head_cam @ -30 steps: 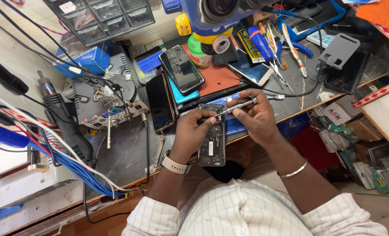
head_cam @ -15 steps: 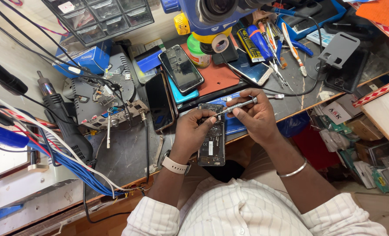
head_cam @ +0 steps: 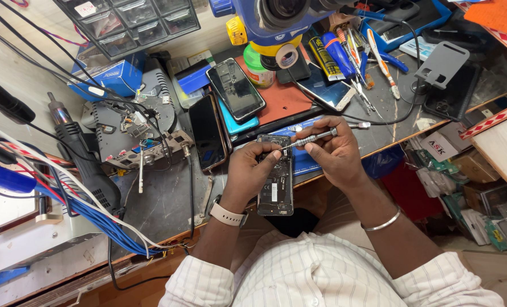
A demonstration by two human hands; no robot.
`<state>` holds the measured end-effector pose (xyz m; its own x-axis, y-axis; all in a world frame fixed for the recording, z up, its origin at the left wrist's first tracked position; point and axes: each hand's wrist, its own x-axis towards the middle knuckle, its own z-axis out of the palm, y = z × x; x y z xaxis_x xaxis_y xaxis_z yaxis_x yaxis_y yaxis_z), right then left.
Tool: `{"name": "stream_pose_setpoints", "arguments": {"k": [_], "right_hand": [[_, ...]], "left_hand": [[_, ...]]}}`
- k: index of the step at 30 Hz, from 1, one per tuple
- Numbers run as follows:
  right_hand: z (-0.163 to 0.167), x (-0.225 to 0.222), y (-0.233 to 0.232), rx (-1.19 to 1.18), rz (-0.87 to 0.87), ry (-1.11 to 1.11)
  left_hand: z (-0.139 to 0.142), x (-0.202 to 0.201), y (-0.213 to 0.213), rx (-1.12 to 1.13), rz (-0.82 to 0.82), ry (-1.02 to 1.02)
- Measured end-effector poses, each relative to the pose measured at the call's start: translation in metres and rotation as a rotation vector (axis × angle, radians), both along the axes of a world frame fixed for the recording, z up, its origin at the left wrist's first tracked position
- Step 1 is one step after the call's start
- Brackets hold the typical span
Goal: The person works on a disassembled smartphone at a repair bench, using a screwdriver to unscrew and tighten components on the phone's rear assembly. They handle small screws and parts, then reassemble the phone and hold it up to test the screen at the end.
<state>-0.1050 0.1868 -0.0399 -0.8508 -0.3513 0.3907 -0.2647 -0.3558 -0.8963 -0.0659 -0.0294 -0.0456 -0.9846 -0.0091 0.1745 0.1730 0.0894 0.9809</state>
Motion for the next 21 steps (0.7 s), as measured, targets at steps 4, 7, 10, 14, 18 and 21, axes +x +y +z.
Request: {"name": "stream_pose_setpoints", "arguments": {"k": [4,7,10,14,18,21], "right_hand": [[-0.0005,0.0003,0.0003,0.004,0.000,-0.003],[-0.0012,-0.0001,0.0002,-0.014,0.001,0.012],[-0.0019,0.0003,0.0007,-0.009,0.003,0.001],[-0.0020,0.0011,0.0016,-0.009,0.009,0.000],[-0.0013,0.0013,0.0025,0.005,0.000,-0.007],[-0.0008,0.0010,0.0030,-0.003,0.002,-0.023]], "left_hand": [[0.0004,0.0005,0.0013,-0.023,0.025,-0.053],[0.0009,0.0014,0.0013,-0.058,0.033,-0.028],[0.0011,0.0016,0.0016,-0.070,0.027,-0.018],[0.0017,0.0018,0.0031,-0.080,0.028,0.013],[0.0032,0.0019,0.0033,-0.108,0.035,0.007],[0.0041,0.0019,0.0034,-0.099,0.036,-0.015]]}}
